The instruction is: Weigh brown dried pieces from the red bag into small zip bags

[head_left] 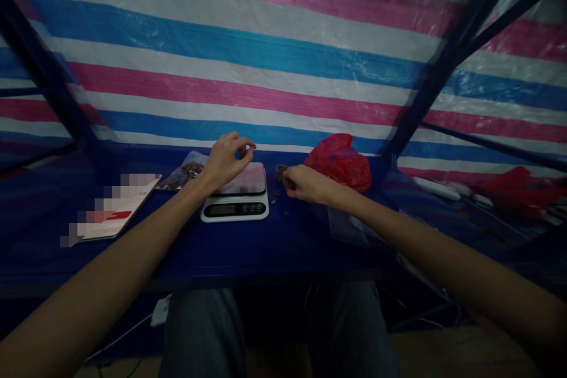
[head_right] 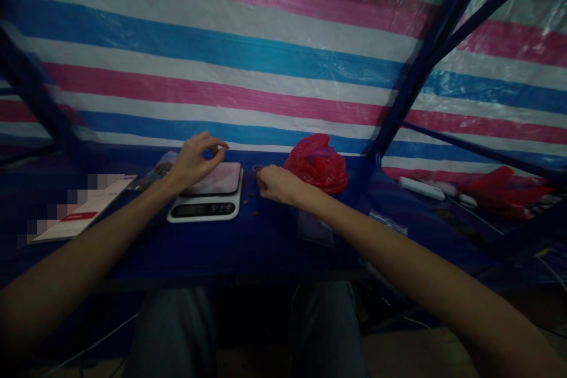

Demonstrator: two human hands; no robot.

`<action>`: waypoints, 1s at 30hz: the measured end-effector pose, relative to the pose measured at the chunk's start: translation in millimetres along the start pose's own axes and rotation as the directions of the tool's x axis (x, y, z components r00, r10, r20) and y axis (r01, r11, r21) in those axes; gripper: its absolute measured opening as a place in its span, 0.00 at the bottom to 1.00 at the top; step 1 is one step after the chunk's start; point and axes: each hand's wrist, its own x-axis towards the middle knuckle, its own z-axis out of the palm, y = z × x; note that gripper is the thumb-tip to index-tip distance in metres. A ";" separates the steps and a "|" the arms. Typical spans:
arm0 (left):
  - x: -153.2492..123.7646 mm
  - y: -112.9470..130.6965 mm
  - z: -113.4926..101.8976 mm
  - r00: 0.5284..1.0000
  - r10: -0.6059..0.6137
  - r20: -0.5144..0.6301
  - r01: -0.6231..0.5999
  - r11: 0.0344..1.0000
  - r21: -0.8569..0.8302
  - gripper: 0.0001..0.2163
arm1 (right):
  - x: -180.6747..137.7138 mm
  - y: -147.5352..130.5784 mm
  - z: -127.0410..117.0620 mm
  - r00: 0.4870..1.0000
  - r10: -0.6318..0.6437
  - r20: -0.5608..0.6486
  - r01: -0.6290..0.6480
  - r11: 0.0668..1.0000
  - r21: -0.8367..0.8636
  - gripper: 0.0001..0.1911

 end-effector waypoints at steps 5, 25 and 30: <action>-0.2 -0.7 -0.1 1.000 -0.008 -0.019 0.008 1.000 0.005 0.06 | 3.2 4.0 -7.9 1.000 0.023 0.006 -0.023 0.999 -0.023 0.05; 0.1 -1.5 -2.8 1.000 0.006 -0.002 -0.006 1.000 0.030 0.06 | 24.2 33.3 -23.4 0.939 -0.028 -0.344 0.110 0.969 0.220 0.11; 0.4 -0.2 -2.0 1.000 0.013 -0.016 -0.012 0.999 0.034 0.06 | -12.1 14.2 -31.1 0.961 -0.155 -0.230 0.214 0.942 0.259 0.11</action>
